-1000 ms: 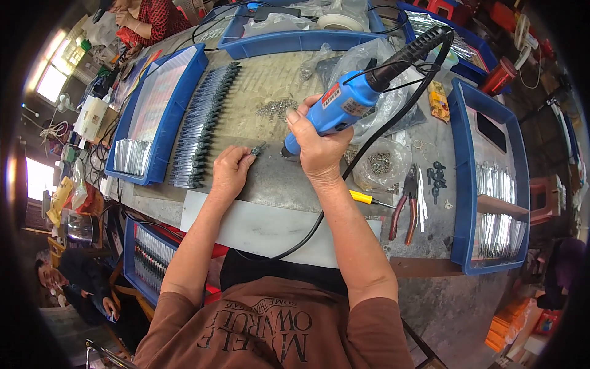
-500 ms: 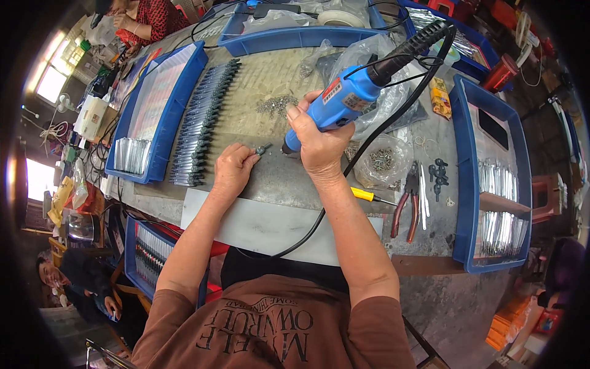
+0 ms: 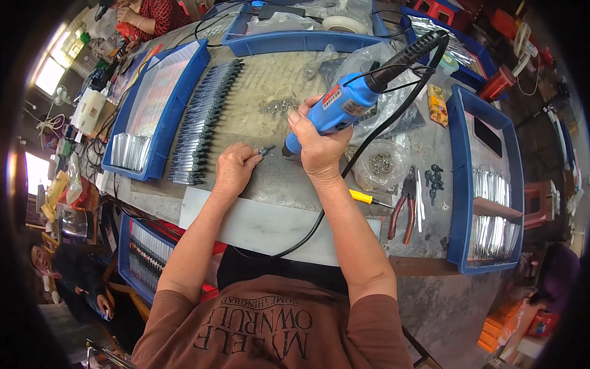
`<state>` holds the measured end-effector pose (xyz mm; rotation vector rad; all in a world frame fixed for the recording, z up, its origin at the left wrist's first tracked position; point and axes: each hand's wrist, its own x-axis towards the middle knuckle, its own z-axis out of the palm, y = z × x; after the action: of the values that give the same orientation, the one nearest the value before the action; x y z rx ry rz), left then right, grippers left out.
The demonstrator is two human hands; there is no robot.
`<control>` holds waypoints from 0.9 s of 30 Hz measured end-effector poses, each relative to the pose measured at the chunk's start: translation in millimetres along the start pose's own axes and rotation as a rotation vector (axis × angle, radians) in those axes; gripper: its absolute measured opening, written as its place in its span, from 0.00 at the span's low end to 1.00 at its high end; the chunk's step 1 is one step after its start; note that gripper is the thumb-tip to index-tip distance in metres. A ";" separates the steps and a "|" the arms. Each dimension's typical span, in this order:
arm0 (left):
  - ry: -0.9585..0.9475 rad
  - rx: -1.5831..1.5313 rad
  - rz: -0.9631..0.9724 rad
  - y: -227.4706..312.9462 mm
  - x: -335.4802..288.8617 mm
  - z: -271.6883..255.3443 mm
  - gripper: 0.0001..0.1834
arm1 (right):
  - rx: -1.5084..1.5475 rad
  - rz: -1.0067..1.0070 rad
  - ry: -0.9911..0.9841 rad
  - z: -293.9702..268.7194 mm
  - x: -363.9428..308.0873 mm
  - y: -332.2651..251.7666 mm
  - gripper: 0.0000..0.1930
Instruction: The person assembles small metal parts using an electric screwdriver.
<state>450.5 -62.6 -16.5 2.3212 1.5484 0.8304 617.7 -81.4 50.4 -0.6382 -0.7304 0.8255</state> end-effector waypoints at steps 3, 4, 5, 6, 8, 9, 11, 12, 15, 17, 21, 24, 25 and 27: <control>0.026 -0.021 0.003 2.5 -0.6 -0.4 0.05 | -0.019 -0.001 -0.032 8.6 2.0 4.4 0.12; 0.030 -0.023 -0.006 1.8 -1.1 -0.9 0.05 | -0.032 -0.009 -0.056 13.6 3.3 6.9 0.12; 0.035 -0.028 -0.017 0.6 -1.8 -0.5 0.05 | -0.037 -0.003 -0.066 18.6 4.1 9.2 0.12; 0.044 -0.038 -0.004 -0.6 -2.6 0.0 0.05 | -0.038 0.004 -0.075 23.9 4.9 11.6 0.13; 0.058 -0.057 0.003 -0.9 -2.6 1.5 0.05 | -0.062 -0.002 -0.091 31.6 6.8 17.7 0.13; 0.053 -0.044 -0.007 -0.9 -2.7 2.1 0.05 | -0.069 0.004 -0.101 35.2 6.4 20.4 0.13; 0.050 -0.043 -0.020 -1.3 -2.3 4.4 0.05 | -0.156 0.003 -0.117 40.2 6.5 23.9 0.13; 0.036 -0.039 -0.018 -2.0 -2.1 5.5 0.04 | -0.169 0.030 -0.120 42.4 6.1 24.5 0.13; 0.033 -0.044 -0.029 -2.0 -3.1 5.6 0.04 | -0.212 0.017 -0.144 42.6 7.5 34.4 0.13; 0.045 -0.055 -0.041 -2.5 -4.0 4.6 0.05 | -0.219 0.030 -0.147 45.7 6.2 34.5 0.13; 0.053 -0.065 -0.040 -2.4 -4.7 4.3 0.05 | -0.220 0.012 -0.140 47.4 7.6 35.0 0.12; 0.053 -0.070 -0.027 -2.6 -4.1 5.7 0.05 | -0.224 0.002 -0.137 47.4 9.0 34.7 0.12; 0.053 -0.071 -0.023 -3.6 -4.8 5.6 0.05 | -0.224 0.006 -0.142 47.9 8.8 35.4 0.12; 0.057 -0.067 -0.023 -5.3 -5.6 4.9 0.05 | -0.231 0.014 -0.146 48.9 8.6 36.5 0.12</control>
<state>447.7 -64.9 -24.9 2.2468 1.5422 0.9354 568.5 -44.6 54.9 -0.7961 -0.9639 0.8134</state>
